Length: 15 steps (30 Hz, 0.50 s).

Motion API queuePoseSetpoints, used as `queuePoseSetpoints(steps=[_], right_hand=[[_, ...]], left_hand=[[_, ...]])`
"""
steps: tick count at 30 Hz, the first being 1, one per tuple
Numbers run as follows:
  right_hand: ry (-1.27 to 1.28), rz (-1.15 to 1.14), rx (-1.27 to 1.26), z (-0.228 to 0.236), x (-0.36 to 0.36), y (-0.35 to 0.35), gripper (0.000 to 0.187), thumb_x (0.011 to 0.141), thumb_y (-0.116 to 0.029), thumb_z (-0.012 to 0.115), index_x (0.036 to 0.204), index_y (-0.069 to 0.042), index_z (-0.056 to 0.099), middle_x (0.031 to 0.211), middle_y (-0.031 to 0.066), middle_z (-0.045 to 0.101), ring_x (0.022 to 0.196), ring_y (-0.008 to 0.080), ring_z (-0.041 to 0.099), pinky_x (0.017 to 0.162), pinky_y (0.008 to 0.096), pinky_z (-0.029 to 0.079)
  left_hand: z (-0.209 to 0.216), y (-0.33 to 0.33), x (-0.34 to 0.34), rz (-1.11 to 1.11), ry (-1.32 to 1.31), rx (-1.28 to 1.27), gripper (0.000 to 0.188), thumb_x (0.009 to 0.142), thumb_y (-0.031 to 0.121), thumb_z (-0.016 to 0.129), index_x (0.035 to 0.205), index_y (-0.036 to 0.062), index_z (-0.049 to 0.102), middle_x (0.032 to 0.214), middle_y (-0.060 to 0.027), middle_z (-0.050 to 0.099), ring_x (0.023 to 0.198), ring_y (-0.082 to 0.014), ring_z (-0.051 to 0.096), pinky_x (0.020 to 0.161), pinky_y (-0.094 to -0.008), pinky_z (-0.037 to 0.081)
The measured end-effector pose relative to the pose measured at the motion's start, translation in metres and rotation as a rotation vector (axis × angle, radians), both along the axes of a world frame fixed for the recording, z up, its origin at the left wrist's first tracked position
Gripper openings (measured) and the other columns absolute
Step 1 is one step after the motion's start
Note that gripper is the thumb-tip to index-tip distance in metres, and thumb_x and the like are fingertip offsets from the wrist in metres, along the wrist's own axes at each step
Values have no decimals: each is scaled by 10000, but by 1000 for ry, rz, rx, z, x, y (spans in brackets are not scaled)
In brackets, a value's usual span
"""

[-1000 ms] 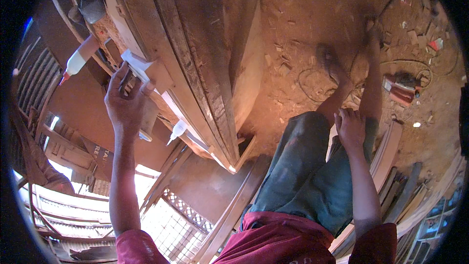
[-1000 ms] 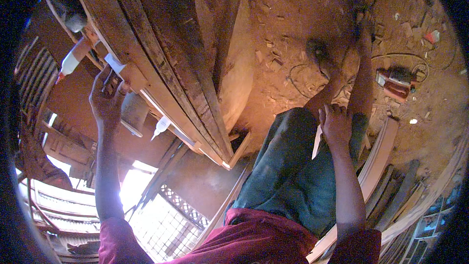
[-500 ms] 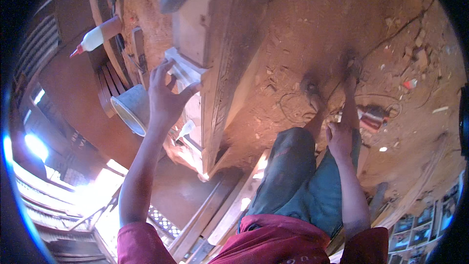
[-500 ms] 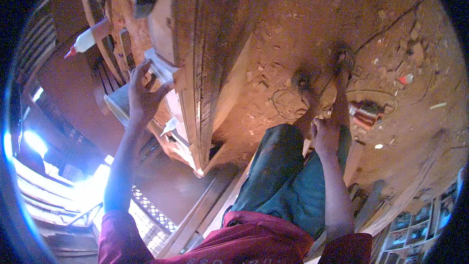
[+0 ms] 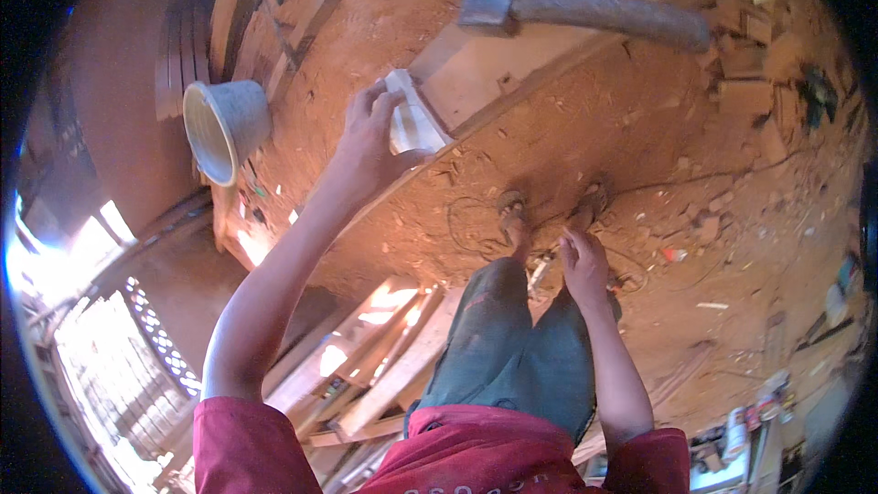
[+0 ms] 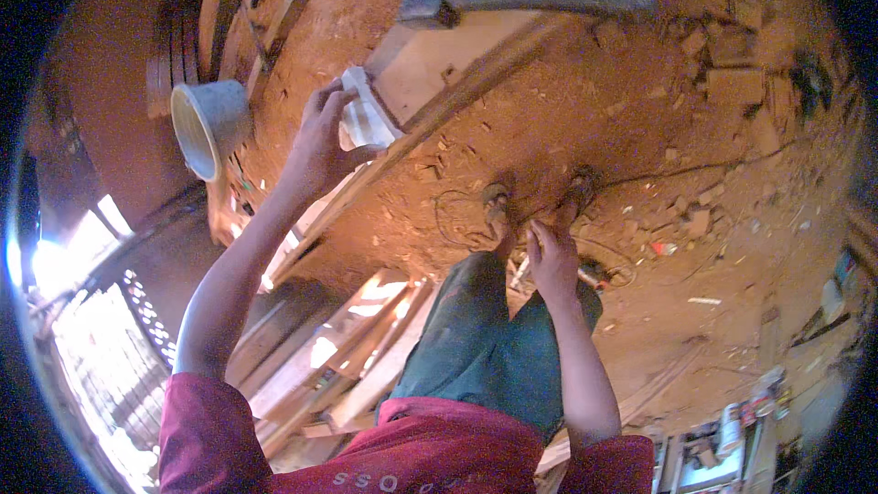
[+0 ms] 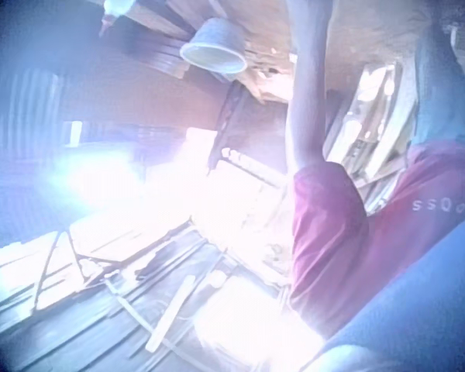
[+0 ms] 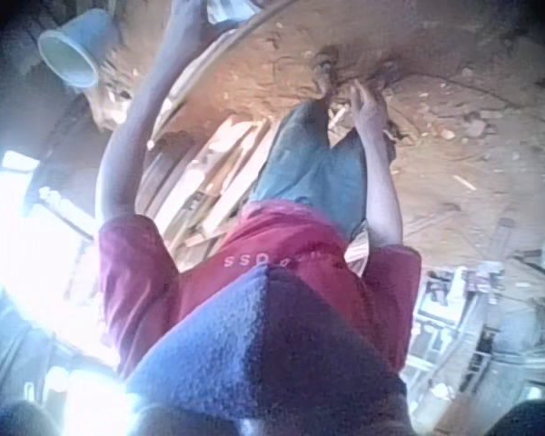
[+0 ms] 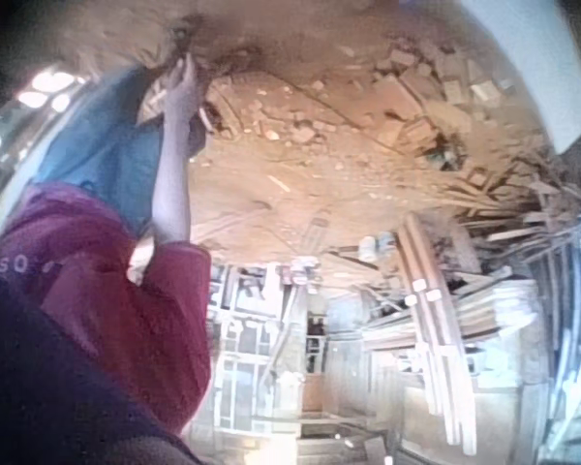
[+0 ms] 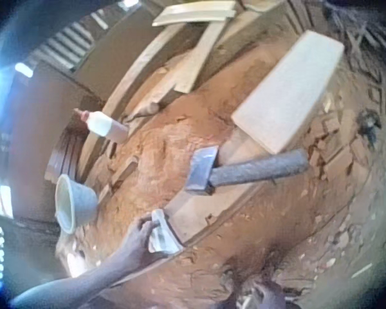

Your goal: The person applies glue to small wooden blocks and attaches them to a long wooden plank on the floor. They use a hammer to tap the blocks into place and repeat the process for multiple blocks along the plank.

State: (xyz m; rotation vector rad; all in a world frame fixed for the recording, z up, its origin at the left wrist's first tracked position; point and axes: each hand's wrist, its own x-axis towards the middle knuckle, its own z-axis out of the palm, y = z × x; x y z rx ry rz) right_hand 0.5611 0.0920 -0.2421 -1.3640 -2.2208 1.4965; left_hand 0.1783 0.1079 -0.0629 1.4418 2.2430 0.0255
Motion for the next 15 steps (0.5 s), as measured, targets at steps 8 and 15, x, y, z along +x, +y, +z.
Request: queuePoseSetpoints(steps=[8,15], right_hand=[[130,42,-74,47,-77,58,269,996,-207,636,1176,-20,707,1093,187,725,995,336,699,876,410,537],[19,193,-231,57,-62,25,299,1005,-234,614,1180,-10,706,1098,197,723,1026,326,693,926,416,528]], left_hand=[[-2,-16,0,62,46,24,905,648,256,932,1403,65,470,1505,-256,389,1376,-482,396,1165,-500,377],[-11,-12,2,-39,92,76,971,634,243,934,1403,-33,409,1504,-356,345,1397,-527,350,1169,-557,346]])
